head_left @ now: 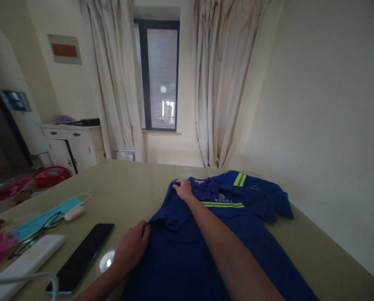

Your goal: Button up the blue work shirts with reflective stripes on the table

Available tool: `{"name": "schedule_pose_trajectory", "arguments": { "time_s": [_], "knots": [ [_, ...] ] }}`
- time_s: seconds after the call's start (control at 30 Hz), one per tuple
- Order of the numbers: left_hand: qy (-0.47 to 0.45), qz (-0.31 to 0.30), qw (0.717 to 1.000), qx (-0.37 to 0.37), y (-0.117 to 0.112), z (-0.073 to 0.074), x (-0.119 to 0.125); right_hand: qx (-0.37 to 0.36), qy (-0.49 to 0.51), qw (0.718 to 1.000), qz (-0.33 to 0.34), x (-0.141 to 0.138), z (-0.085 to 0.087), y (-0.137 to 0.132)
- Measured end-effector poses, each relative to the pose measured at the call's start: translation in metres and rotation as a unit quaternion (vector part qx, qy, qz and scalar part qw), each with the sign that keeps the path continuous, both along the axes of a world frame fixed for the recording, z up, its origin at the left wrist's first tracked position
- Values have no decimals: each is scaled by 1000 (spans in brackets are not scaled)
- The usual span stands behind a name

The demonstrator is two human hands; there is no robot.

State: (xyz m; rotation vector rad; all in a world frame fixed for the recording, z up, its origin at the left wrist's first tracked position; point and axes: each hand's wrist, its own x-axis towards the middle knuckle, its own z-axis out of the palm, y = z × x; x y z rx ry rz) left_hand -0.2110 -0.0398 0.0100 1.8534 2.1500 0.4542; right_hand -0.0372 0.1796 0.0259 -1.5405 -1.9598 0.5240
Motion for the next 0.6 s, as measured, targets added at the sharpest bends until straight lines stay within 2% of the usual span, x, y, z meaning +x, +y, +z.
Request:
{"name": "schedule_pose_trajectory", "arguments": {
  "time_s": [0.1, 0.17, 0.27, 0.33, 0.43, 0.5, 0.57, 0.6],
  "knots": [
    [-31, 12, 999, 41, 2, -4, -3, 24, 5, 999, 43, -19, -1, -4],
    [0, -8, 995, 97, 2, -6, -3, 37, 3, 996, 76, -25, -5, -14],
    [89, -93, 977, 170, 2, -10, 2, 71, -6, 991, 109, -16, -10, -32],
    [115, -172, 962, 176, 1, -14, 6, 95, -11, 989, 109, 2, -10, -43],
    [117, -233, 956, 135, 1, -21, 10, 125, -17, 990, 61, 57, -4, -56],
    [127, -238, 956, 115, 2, -23, 11, 142, -23, 990, 8, 114, 1, -64],
    [141, -255, 950, 112, 4, -21, 10, 158, -32, 984, -74, 182, 4, -74],
    [148, -268, 946, 112, 6, -20, 10, 174, -56, 969, -163, 218, 5, -80]
  ]
}}
